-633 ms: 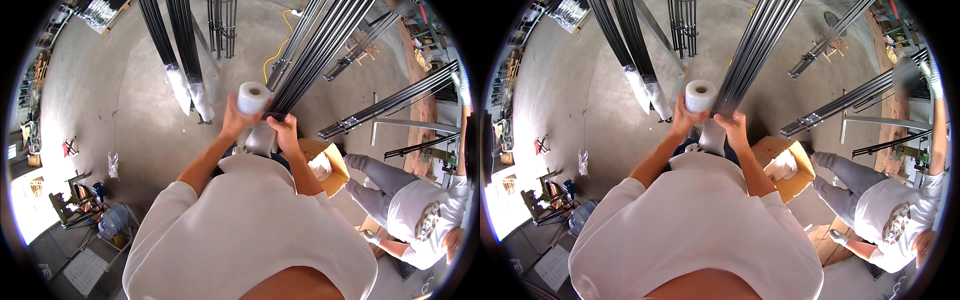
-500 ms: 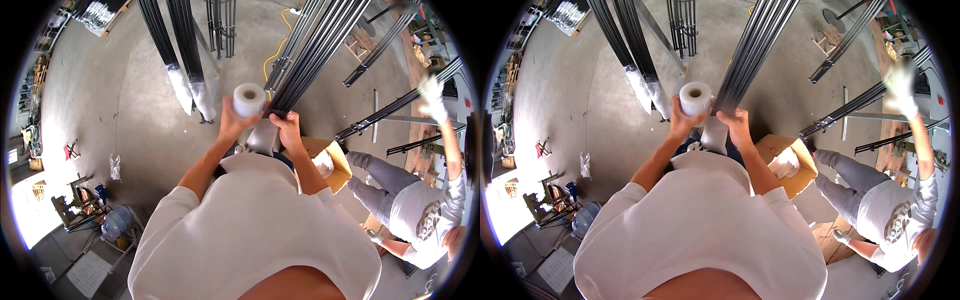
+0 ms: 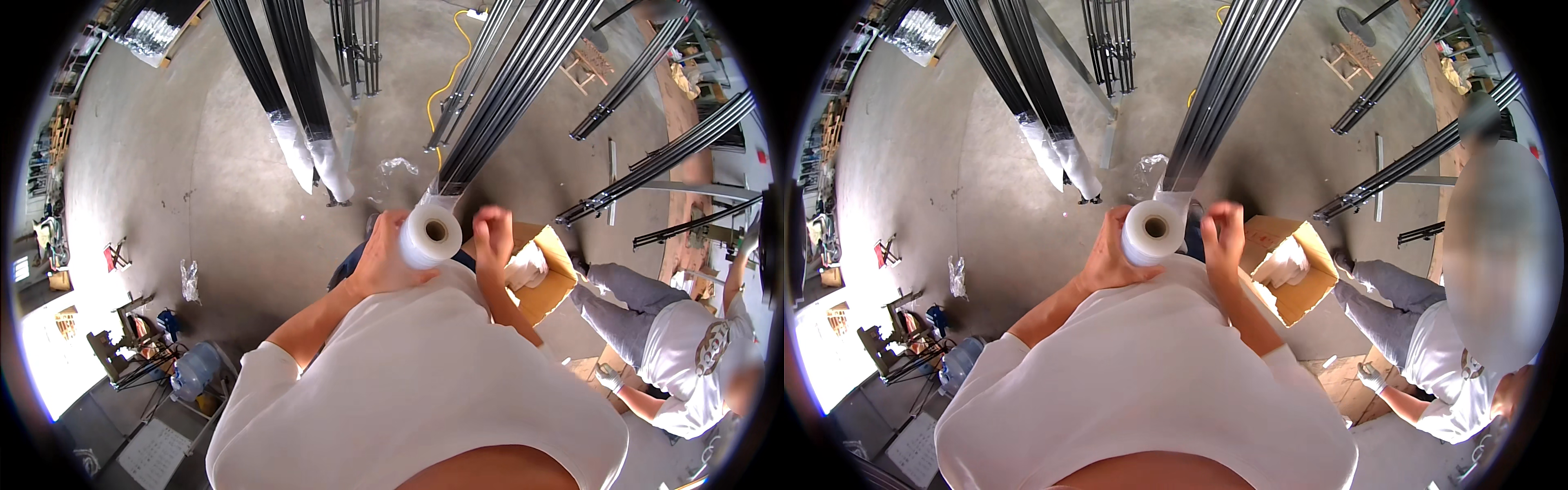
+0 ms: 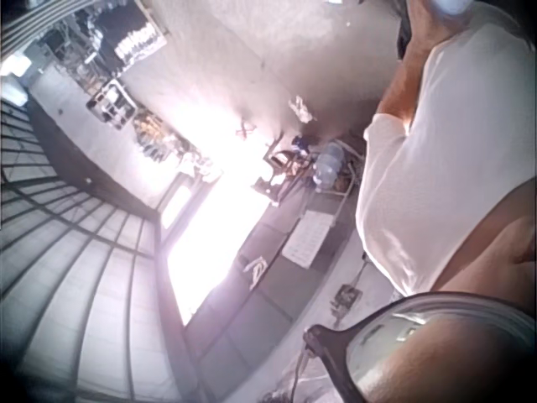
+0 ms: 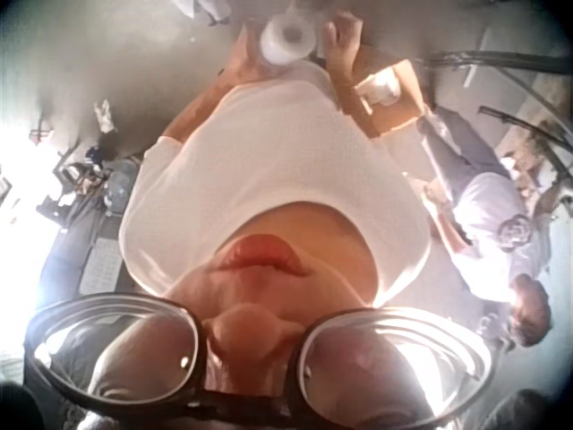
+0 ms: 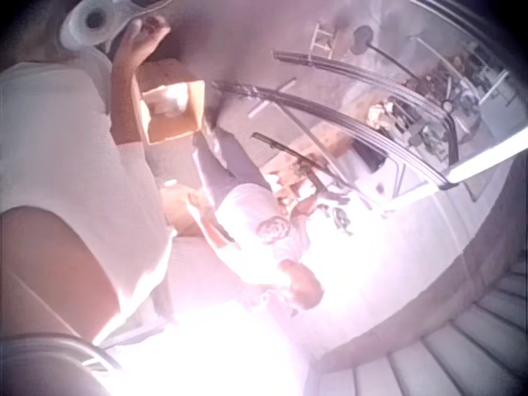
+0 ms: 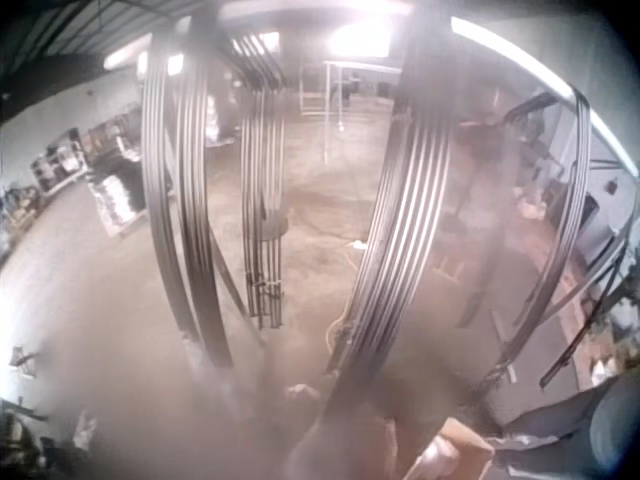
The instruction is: The person wraps a bundle of long black metal rods with white protective paper and clear plastic film. They hold the rods vertically, tear off sheets of paper from a box, and wrap them around the bundle before securing the assembly with plastic wrap. The person works in a warehouse environment with other metal parts visible in the background.
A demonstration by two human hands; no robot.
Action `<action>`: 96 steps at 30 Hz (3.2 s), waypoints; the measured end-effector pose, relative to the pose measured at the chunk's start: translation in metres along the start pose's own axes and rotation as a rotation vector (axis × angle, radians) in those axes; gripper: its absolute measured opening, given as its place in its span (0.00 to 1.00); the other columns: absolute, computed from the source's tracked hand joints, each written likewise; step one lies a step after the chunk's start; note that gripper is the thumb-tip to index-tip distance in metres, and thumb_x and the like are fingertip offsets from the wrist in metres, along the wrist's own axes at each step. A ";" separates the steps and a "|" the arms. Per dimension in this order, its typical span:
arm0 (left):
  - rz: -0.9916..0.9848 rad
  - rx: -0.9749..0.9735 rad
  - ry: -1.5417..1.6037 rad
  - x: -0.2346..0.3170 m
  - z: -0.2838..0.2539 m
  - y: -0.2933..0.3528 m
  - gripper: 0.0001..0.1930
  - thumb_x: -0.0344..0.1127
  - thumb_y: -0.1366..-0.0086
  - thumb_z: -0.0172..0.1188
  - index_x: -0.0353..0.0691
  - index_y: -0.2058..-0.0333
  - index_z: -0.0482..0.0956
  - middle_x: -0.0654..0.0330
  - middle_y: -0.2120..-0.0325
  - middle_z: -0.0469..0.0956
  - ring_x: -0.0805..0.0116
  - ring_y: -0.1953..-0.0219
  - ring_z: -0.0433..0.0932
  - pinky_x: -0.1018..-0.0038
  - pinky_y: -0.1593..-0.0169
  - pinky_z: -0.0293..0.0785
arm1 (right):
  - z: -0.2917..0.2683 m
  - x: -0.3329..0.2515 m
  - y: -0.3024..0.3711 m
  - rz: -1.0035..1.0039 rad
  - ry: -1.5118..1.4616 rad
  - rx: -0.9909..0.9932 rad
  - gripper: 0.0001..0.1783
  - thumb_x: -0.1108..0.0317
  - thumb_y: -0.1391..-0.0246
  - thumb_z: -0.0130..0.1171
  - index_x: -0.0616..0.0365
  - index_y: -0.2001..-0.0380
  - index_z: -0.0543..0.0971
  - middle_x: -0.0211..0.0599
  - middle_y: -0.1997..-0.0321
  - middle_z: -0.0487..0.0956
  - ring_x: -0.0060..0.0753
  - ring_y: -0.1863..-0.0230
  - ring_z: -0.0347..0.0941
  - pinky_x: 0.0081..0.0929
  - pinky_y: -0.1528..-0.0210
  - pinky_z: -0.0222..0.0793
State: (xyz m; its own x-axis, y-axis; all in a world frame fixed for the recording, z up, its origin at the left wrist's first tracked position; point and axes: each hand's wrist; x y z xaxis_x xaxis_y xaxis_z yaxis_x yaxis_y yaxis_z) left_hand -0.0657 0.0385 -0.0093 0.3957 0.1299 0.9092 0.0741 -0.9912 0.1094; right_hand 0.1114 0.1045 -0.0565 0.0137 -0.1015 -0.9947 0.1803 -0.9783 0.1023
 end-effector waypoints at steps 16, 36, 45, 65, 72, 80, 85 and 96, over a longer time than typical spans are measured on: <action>0.020 -0.068 0.453 0.007 0.013 -0.095 0.16 0.34 0.42 0.52 0.34 0.56 0.70 0.56 0.59 0.73 0.69 0.56 0.72 0.76 0.52 0.66 | 0.015 -0.030 0.032 0.020 -0.059 0.030 0.47 0.58 0.77 0.71 0.61 0.52 0.57 0.37 0.57 0.66 0.29 0.54 0.64 0.28 0.51 0.60; -0.027 -0.354 0.659 0.003 0.059 -0.121 0.17 0.43 0.39 0.51 0.33 0.61 0.75 0.64 0.70 0.75 0.78 0.66 0.71 0.79 0.60 0.66 | -0.039 -0.009 -0.016 0.201 -0.045 0.235 0.35 0.65 0.67 0.68 0.66 0.55 0.64 0.38 0.60 0.73 0.28 0.58 0.70 0.23 0.55 0.65; -0.054 -0.340 0.703 0.006 0.057 -0.120 0.16 0.42 0.39 0.51 0.33 0.62 0.76 0.64 0.70 0.75 0.79 0.66 0.71 0.79 0.61 0.66 | -0.038 -0.008 -0.031 0.155 0.264 0.297 0.40 0.59 0.69 0.70 0.66 0.55 0.62 0.45 0.61 0.74 0.31 0.61 0.72 0.27 0.59 0.68; -0.103 -0.402 0.707 -0.003 0.043 -0.131 0.11 0.35 0.43 0.56 0.30 0.67 0.76 0.62 0.73 0.76 0.77 0.69 0.71 0.80 0.61 0.66 | -0.058 0.034 -0.067 0.047 0.070 0.153 0.43 0.69 0.76 0.69 0.67 0.51 0.62 0.43 0.58 0.70 0.36 0.56 0.66 0.28 0.52 0.63; 0.098 -0.496 0.233 0.001 0.015 -0.143 0.13 0.40 0.41 0.53 0.35 0.64 0.74 0.62 0.63 0.74 0.71 0.59 0.69 0.73 0.54 0.64 | -0.001 0.065 -0.124 0.146 -0.472 -0.515 0.36 0.70 0.74 0.61 0.59 0.53 0.67 0.33 0.59 0.70 0.27 0.55 0.64 0.19 0.51 0.57; -0.050 -0.036 -0.043 -0.098 0.001 -0.093 0.56 0.39 0.57 0.68 0.39 0.40 0.33 0.55 0.45 0.53 0.62 0.41 0.49 0.67 0.41 0.47 | 0.023 0.039 -0.119 0.417 -0.671 -0.611 0.34 0.64 0.73 0.65 0.59 0.55 0.70 0.32 0.61 0.72 0.25 0.60 0.68 0.20 0.55 0.63; -0.112 -0.230 0.664 -0.082 0.018 -0.103 0.44 0.34 0.60 0.69 0.38 0.45 0.52 0.61 0.53 0.65 0.71 0.50 0.63 0.74 0.46 0.58 | 0.022 0.044 -0.115 0.284 -0.660 -0.677 0.36 0.61 0.65 0.61 0.62 0.49 0.65 0.37 0.54 0.70 0.29 0.51 0.65 0.24 0.46 0.56; -0.167 -0.363 0.514 -0.098 -0.006 -0.121 0.39 0.40 0.59 0.70 0.37 0.49 0.61 0.62 0.57 0.69 0.71 0.54 0.66 0.74 0.51 0.63 | 0.037 0.035 -0.057 0.156 -0.362 -0.189 0.17 0.79 0.58 0.58 0.60 0.60 0.73 0.25 0.66 0.74 0.14 0.66 0.66 0.16 0.63 0.64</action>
State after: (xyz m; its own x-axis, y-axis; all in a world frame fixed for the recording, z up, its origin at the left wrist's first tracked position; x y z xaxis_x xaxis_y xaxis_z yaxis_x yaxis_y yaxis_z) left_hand -0.1191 0.1453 -0.1093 -0.0895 0.3438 0.9348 -0.2527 -0.9157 0.3126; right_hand 0.0652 0.1497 -0.0968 -0.2841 -0.3355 -0.8982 0.3811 -0.8991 0.2153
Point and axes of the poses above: each hand's wrist, its own y-axis away from the middle knuckle, its own z-axis out of the palm, x = y × z
